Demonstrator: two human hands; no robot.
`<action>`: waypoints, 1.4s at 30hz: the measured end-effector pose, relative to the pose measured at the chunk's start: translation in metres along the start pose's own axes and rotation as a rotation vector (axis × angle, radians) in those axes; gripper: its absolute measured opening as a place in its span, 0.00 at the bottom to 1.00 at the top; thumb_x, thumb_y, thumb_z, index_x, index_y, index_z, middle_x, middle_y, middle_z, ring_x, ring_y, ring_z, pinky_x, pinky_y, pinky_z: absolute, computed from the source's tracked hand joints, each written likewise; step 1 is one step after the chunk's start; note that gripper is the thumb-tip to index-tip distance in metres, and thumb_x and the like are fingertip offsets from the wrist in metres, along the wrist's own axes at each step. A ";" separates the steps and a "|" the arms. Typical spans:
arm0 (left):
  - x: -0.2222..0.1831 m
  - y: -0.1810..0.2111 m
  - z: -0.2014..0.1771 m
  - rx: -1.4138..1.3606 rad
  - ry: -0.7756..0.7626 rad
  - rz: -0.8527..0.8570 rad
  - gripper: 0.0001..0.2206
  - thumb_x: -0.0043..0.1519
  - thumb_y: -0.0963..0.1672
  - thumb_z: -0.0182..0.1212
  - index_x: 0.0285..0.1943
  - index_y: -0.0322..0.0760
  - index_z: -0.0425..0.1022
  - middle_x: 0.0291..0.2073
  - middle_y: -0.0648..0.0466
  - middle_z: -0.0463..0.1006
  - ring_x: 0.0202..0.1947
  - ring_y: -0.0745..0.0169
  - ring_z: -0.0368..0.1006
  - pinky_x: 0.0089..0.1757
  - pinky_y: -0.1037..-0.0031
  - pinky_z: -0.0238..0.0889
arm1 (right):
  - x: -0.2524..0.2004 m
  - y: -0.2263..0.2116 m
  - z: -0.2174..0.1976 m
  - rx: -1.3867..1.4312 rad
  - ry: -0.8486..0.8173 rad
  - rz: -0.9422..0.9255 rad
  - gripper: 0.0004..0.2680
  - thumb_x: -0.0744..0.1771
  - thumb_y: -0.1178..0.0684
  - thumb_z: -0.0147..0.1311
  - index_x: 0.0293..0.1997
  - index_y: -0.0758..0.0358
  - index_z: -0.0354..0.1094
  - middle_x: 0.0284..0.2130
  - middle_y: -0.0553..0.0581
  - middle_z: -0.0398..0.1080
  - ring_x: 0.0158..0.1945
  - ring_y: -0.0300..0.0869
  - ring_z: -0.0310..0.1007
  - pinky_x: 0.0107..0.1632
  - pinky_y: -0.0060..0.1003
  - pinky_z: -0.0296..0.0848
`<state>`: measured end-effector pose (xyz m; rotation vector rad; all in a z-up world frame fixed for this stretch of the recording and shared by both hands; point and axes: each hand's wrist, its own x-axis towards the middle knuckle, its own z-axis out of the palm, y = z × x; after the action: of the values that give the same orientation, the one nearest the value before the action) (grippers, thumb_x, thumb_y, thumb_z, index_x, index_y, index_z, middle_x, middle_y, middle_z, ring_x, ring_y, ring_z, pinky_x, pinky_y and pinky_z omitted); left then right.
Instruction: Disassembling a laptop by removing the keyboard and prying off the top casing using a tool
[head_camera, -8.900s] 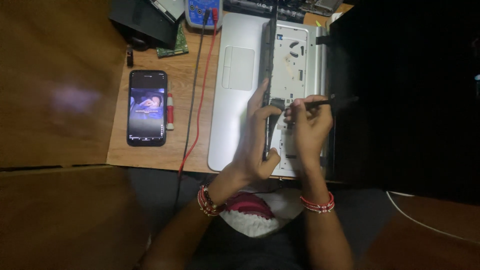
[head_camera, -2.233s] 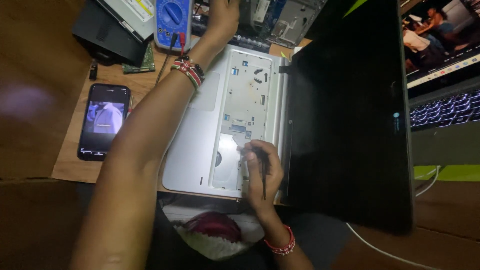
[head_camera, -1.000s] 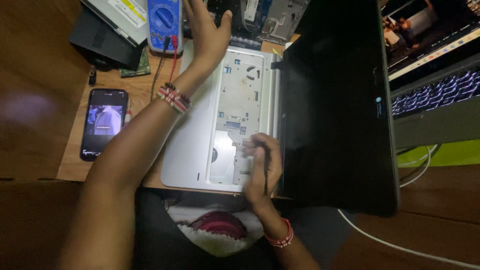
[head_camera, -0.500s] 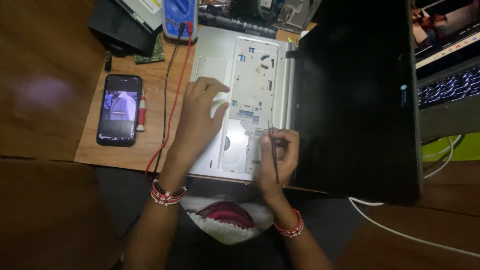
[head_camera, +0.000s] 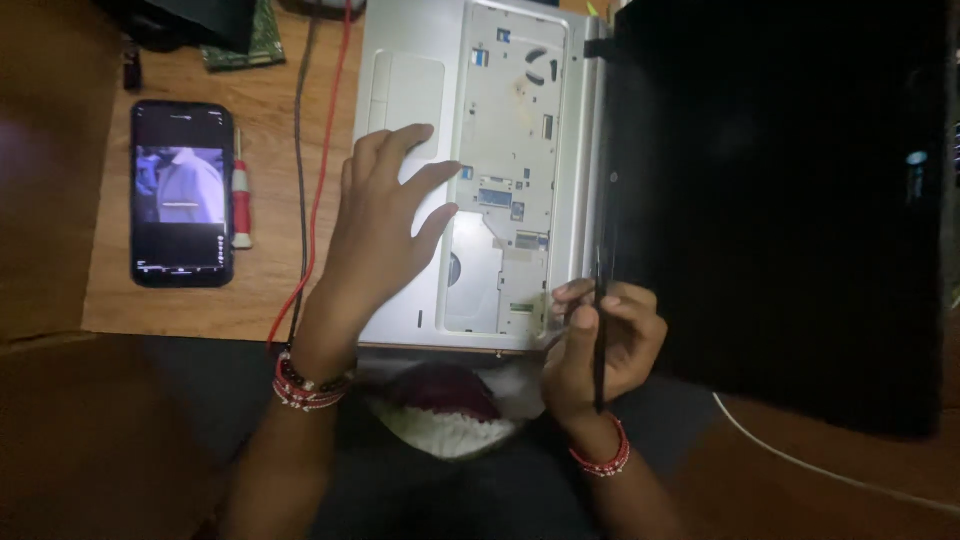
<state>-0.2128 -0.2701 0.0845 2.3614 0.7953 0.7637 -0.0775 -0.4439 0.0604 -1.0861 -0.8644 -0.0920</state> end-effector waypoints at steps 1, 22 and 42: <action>0.000 0.000 -0.001 -0.004 -0.008 -0.001 0.13 0.61 0.39 0.68 0.55 0.34 0.80 0.59 0.38 0.69 0.61 0.35 0.59 0.56 0.50 0.55 | -0.003 0.003 0.000 -0.007 0.003 0.005 0.08 0.68 0.62 0.56 0.42 0.71 0.58 0.32 0.67 0.64 0.28 0.54 0.74 0.29 0.38 0.76; -0.005 -0.001 0.007 0.192 -0.109 0.076 0.17 0.69 0.48 0.57 0.65 0.41 0.72 0.70 0.37 0.57 0.66 0.31 0.52 0.58 0.41 0.53 | -0.009 -0.004 0.014 -0.123 -0.050 0.028 0.08 0.73 0.51 0.46 0.56 0.61 0.59 0.49 0.62 0.57 0.35 0.46 0.71 0.33 0.36 0.76; -0.004 0.001 0.006 0.188 -0.102 0.069 0.18 0.69 0.48 0.53 0.64 0.36 0.68 0.69 0.37 0.58 0.65 0.33 0.52 0.58 0.42 0.53 | 0.003 -0.014 0.019 -0.530 -0.136 0.120 0.12 0.72 0.45 0.45 0.47 0.64 0.69 0.52 0.65 0.63 0.55 0.50 0.71 0.62 0.45 0.70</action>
<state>-0.2108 -0.2750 0.0794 2.5849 0.7757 0.6131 -0.0929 -0.4350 0.0758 -1.6531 -0.9184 -0.1536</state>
